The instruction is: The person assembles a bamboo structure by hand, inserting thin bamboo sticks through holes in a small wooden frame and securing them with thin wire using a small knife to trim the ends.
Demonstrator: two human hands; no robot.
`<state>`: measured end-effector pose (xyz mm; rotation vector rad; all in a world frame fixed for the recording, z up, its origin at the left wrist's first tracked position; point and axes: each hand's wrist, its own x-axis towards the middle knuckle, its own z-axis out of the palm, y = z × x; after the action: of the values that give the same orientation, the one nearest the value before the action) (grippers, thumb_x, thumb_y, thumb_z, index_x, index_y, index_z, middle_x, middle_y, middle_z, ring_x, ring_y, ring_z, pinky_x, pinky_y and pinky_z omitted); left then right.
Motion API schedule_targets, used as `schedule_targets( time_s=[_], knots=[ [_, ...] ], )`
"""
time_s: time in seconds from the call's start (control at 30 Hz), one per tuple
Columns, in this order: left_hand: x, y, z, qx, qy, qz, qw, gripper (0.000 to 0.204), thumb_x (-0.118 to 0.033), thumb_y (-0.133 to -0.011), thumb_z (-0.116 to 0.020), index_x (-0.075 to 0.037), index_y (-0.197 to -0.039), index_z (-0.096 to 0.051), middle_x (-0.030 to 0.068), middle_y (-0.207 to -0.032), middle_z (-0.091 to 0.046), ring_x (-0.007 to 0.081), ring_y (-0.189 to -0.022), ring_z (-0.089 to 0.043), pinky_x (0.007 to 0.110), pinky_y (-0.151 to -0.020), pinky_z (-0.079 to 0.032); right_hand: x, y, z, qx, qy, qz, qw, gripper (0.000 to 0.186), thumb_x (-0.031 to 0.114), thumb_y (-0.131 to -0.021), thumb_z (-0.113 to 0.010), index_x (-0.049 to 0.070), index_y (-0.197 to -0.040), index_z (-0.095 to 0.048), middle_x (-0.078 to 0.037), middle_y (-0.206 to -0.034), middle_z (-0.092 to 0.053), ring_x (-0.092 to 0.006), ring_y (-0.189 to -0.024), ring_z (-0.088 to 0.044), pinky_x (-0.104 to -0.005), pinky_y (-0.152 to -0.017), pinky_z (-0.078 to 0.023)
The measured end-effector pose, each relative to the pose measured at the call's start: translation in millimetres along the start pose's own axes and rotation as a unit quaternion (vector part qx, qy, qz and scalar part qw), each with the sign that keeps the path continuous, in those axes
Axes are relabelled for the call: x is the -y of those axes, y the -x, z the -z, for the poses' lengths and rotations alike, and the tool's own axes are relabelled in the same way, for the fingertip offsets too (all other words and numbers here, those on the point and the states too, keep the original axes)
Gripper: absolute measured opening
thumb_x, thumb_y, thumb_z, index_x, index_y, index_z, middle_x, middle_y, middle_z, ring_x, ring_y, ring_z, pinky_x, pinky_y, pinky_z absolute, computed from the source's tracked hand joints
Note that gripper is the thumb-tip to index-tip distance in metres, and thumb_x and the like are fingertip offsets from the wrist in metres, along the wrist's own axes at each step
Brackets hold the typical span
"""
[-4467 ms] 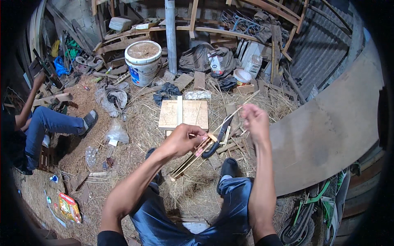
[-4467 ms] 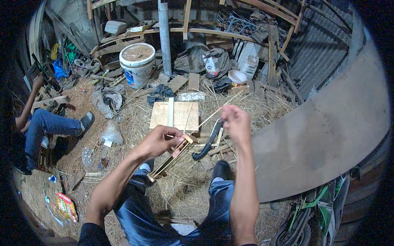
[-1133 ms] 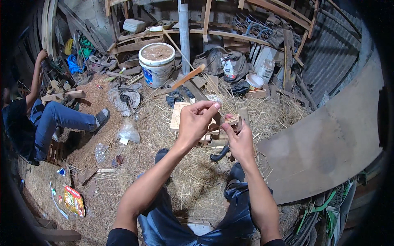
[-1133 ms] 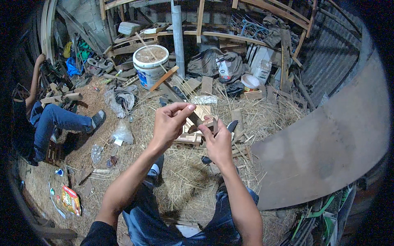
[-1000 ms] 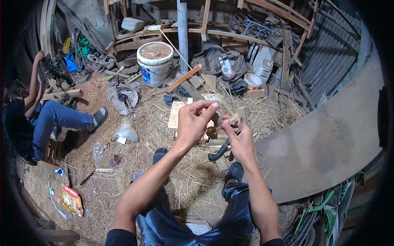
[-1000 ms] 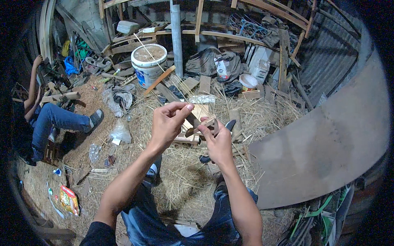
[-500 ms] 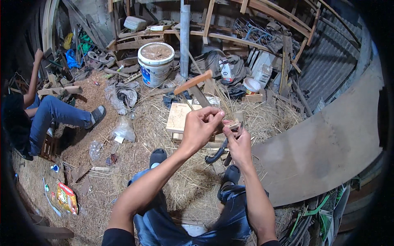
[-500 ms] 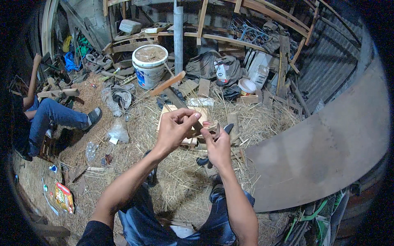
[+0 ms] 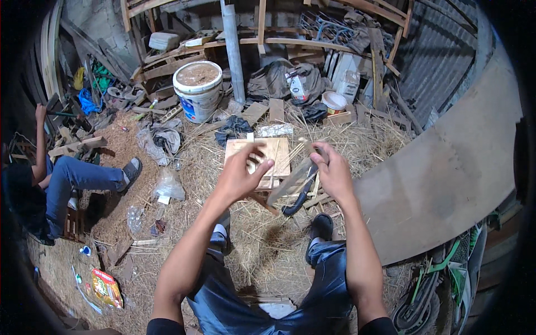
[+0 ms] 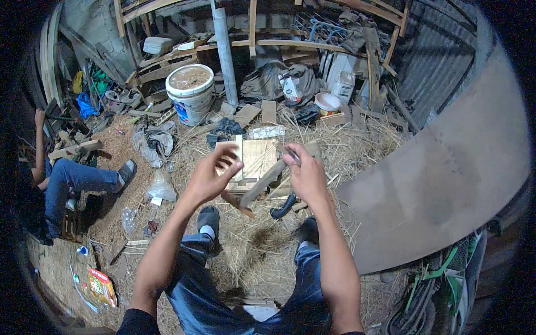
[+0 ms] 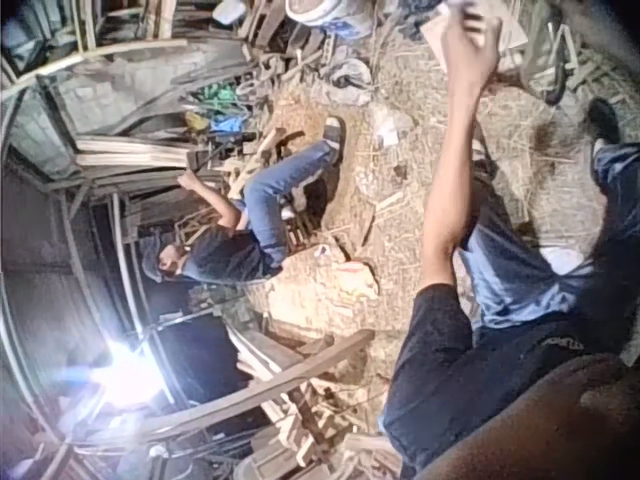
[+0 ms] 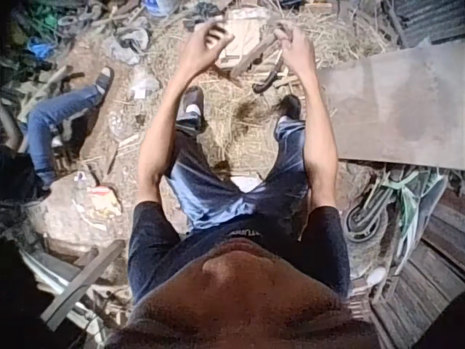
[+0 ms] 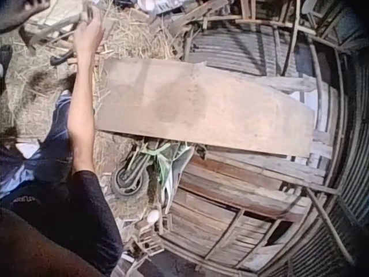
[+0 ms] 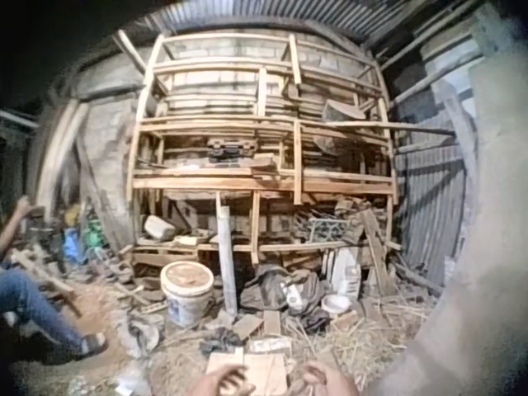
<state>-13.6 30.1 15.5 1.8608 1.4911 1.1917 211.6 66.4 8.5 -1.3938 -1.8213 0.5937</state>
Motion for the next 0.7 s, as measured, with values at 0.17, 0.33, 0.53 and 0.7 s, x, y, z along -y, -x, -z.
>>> schedule_targets(
  time_s=[0.17,0.33,0.53,0.7],
  knots=[
    [18.5,1.9,-6.2,0.234,0.223,0.178,0.929,0.041,-0.024,-0.083,-0.071,-0.002,-0.113,-0.055,0.0041,-0.089,-0.061,0.0115,-0.077,-0.057,0.027,-0.072,-0.048,4.5,-1.0,-4.9,0.023,0.019,0.030,0.999,0.026,0.019,-0.091,-0.056,0.005,-0.112,-0.059,-0.021,-0.092,-0.066,-0.0362,-0.089,-0.063,-0.0411,-0.076,-0.047],
    [7.7,8.3,-8.7,0.226,0.313,0.194,0.902,0.038,-0.015,-0.081,-0.072,0.000,-0.110,-0.054,0.0047,-0.089,-0.060,0.0112,-0.078,-0.057,0.026,-0.069,-0.047,9.5,-4.3,-1.2,0.024,0.005,0.006,1.000,0.026,0.020,-0.090,-0.056,0.004,-0.111,-0.059,-0.021,-0.093,-0.066,-0.0359,-0.088,-0.064,-0.0408,-0.076,-0.048],
    [4.2,13.2,-6.7,0.189,0.386,0.216,0.877,0.035,-0.008,-0.081,-0.070,0.001,-0.110,-0.054,0.0066,-0.090,-0.061,0.0126,-0.076,-0.058,0.025,-0.067,-0.048,12.8,-0.9,-5.2,-0.048,-0.018,0.045,0.998,0.030,0.021,-0.091,-0.054,0.002,-0.113,-0.049,-0.021,-0.104,-0.061,-0.0363,-0.094,-0.061,-0.0418,-0.081,-0.045],
    [-3.2,14.9,-9.4,0.107,0.445,0.240,0.856,0.036,-0.005,-0.083,-0.068,0.001,-0.114,-0.051,0.0056,-0.093,-0.062,0.0142,-0.084,-0.061,0.028,-0.078,-0.051,28.8,15.6,-0.6,-0.014,-0.144,0.043,0.988,0.028,0.024,-0.096,-0.041,0.001,-0.112,-0.044,-0.017,-0.100,-0.056,-0.0293,-0.090,-0.057,-0.0396,-0.080,-0.043]
  ],
)
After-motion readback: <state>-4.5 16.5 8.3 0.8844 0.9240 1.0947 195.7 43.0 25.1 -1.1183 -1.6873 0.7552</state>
